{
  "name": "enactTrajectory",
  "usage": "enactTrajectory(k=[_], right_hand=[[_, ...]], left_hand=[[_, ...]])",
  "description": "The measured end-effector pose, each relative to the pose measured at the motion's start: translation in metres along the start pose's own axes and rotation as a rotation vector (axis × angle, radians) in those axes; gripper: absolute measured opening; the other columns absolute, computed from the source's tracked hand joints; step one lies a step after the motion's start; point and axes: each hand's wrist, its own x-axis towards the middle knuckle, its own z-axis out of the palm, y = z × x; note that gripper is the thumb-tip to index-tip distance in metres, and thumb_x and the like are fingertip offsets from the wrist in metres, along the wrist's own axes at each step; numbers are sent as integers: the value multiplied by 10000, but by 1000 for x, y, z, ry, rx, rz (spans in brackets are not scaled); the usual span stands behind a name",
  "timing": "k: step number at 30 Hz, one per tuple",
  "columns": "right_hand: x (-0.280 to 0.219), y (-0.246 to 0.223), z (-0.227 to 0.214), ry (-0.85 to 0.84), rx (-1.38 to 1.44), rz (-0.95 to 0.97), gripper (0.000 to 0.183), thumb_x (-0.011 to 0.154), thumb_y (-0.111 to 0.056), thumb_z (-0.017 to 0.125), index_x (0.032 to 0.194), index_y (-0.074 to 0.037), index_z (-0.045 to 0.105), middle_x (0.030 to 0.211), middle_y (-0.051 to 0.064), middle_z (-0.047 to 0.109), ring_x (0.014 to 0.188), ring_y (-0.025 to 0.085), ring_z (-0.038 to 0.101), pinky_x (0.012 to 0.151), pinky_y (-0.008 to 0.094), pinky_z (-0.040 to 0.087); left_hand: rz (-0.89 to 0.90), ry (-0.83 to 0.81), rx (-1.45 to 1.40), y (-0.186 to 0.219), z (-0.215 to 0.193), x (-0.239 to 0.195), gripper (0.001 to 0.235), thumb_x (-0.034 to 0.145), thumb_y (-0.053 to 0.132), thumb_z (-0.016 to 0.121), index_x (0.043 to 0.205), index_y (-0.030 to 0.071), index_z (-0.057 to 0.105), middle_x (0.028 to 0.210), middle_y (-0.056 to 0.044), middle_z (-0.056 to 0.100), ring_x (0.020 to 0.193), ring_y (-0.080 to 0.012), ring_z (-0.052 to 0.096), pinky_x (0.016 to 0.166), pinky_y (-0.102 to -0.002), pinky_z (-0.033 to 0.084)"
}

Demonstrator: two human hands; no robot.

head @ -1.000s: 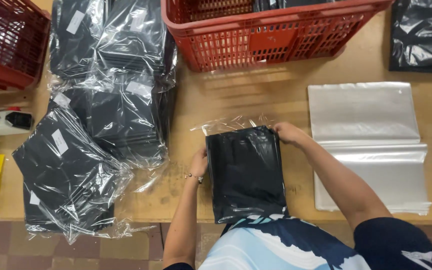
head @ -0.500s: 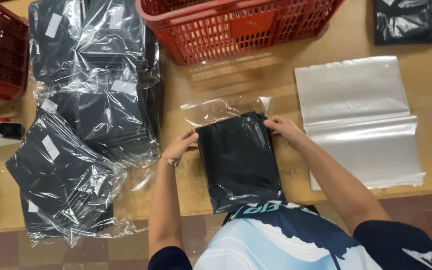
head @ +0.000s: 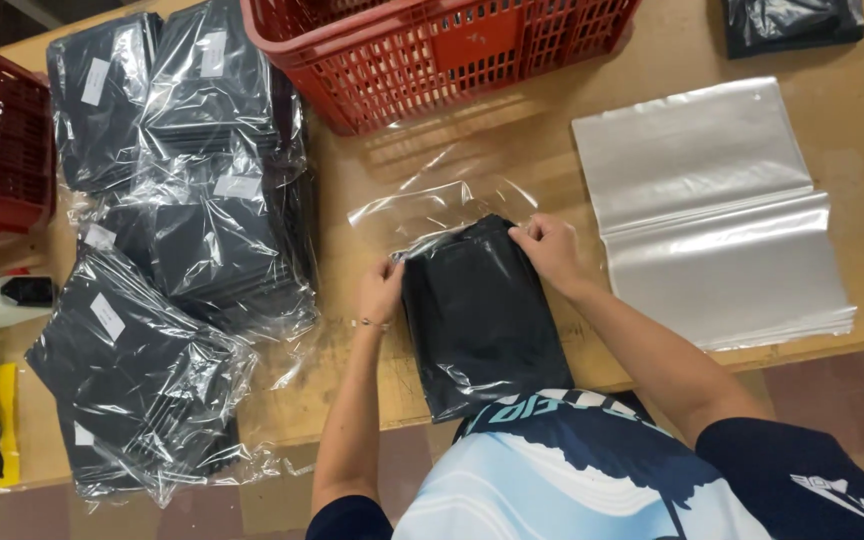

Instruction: Packaging black plastic bags into clear plastic sleeves and organizing them in crates.

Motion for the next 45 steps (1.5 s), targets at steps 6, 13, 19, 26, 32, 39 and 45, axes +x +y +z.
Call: enactTrajectory(k=[6, 13, 19, 26, 32, 39, 45], right_hand=[[-1, -18, -4, 26, -46, 67, 435, 826, -325, 840, 642, -112, 508, 647, 134, 593, 660, 317, 632, 617, 396, 487], [0, -22, -4, 49, -96, 17, 493, 791, -315, 860, 604, -96, 460, 617, 156, 578, 648, 364, 643, 599, 410, 480], [-5, -28, -4, 22, -153, -41, 555, 938, -455, 725, 584, -85, 510, 617, 155, 596, 643, 333, 655, 599, 388, 476], [-10, -1, -5, 47, -60, -366, 390, 1038, -373, 631, 747, -116, 593, 715, 126, 597, 744, 329, 654, 684, 383, 521], [-10, 54, -2, -177, -42, -119, 119, 1019, -207, 591, 1068, -99, 586, 877, 162, 628, 873, 333, 661, 771, 434, 535], [27, 120, 16, -526, 192, -22, 138, 940, -86, 594, 1054, -88, 517, 851, 117, 594, 840, 242, 584, 741, 413, 482], [-14, 59, -22, -566, -64, -90, 104, 997, -158, 542, 1072, -96, 504, 878, 231, 629, 857, 380, 651, 781, 491, 504]], left_hand=[[3, -169, 6, 85, -63, -53, 490, 740, 573, 819, 853, 127, 652, 787, -94, 710, 869, -298, 738, 825, -430, 530], [91, 158, 213, 70, -30, -42, 387, 847, 425, 752, 739, 88, 594, 729, -210, 682, 836, -428, 714, 670, -485, 513], [100, 240, 450, 79, -20, -48, 578, 961, 652, 499, 732, 131, 602, 731, -203, 713, 804, -405, 735, 713, -498, 547], [420, 297, 429, 16, 0, -46, 375, 962, 546, 560, 920, 184, 644, 883, -94, 691, 771, -332, 724, 675, -471, 592], [506, 78, 220, -30, -6, -62, 372, 808, 93, 612, 1160, 175, 522, 1225, -143, 594, 991, -420, 689, 824, -508, 586], [455, 280, -61, -66, 34, -48, 223, 892, 152, 681, 886, 198, 462, 915, 4, 478, 813, -277, 623, 718, -366, 514], [158, 319, -452, -84, 54, -64, 302, 858, -29, 652, 771, 119, 404, 662, -70, 463, 641, -227, 468, 637, -360, 395]])
